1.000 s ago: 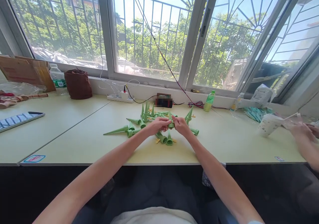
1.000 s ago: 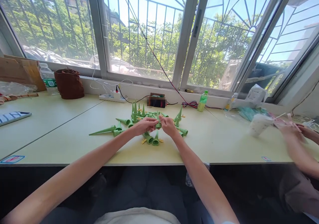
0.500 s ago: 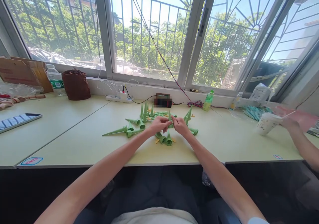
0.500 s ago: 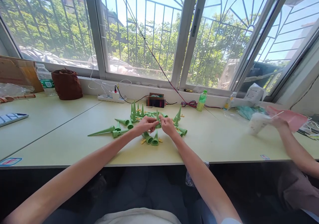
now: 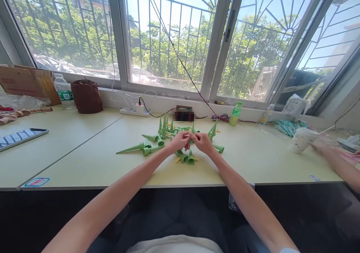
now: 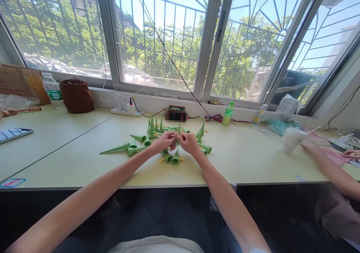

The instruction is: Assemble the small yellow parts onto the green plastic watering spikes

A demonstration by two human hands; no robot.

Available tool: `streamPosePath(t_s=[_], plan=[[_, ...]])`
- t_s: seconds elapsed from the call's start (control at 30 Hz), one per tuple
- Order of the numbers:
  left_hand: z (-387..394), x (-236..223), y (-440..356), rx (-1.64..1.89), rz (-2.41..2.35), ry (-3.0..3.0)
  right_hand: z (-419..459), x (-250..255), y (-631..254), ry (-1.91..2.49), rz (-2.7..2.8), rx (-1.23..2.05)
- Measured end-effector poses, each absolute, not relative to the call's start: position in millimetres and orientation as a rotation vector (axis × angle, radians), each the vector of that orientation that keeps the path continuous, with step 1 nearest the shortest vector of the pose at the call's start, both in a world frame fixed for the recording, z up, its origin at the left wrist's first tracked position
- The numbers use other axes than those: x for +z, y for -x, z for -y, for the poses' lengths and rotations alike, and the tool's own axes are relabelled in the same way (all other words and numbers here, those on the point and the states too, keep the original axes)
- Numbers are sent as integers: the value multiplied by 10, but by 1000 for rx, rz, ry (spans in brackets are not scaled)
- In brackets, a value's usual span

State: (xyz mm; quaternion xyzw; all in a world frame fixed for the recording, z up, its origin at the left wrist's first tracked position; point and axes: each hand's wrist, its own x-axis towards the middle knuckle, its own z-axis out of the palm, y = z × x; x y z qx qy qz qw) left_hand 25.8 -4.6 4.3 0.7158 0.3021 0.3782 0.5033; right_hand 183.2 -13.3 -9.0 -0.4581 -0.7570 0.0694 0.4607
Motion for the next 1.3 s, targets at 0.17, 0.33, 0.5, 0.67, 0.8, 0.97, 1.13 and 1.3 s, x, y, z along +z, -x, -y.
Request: streamPosePath(t_s=[0.17, 0.33, 0.5, 0.67, 0.8, 0.97, 1.13, 1.3], plan=[[46, 25, -254, 927, -787, -1752, 173, -69, -1829, 1098, 1886, 139], [62, 16, -272, 920, -724, -1740, 202, -55, -1825, 1077, 1910, 176], [62, 7, -281, 917, -684, -1722, 209, -58, -1818, 1065, 1917, 191], [46, -22, -275, 901, -716, -1716, 210, -60, -1810, 1061, 1931, 189], [47, -27, -270, 890, -719, -1720, 211, -59, -1810, 1043, 1936, 215], [35, -40, -288, 899, -727, -1724, 219, -43, -1806, 1043, 1936, 233], [-20, -74, -319, 998, -802, -1733, 180, -67, -1819, 1051, 1921, 208], [0, -52, -308, 1120, -859, -1859, 108, -97, -1848, 1092, 1844, 126]])
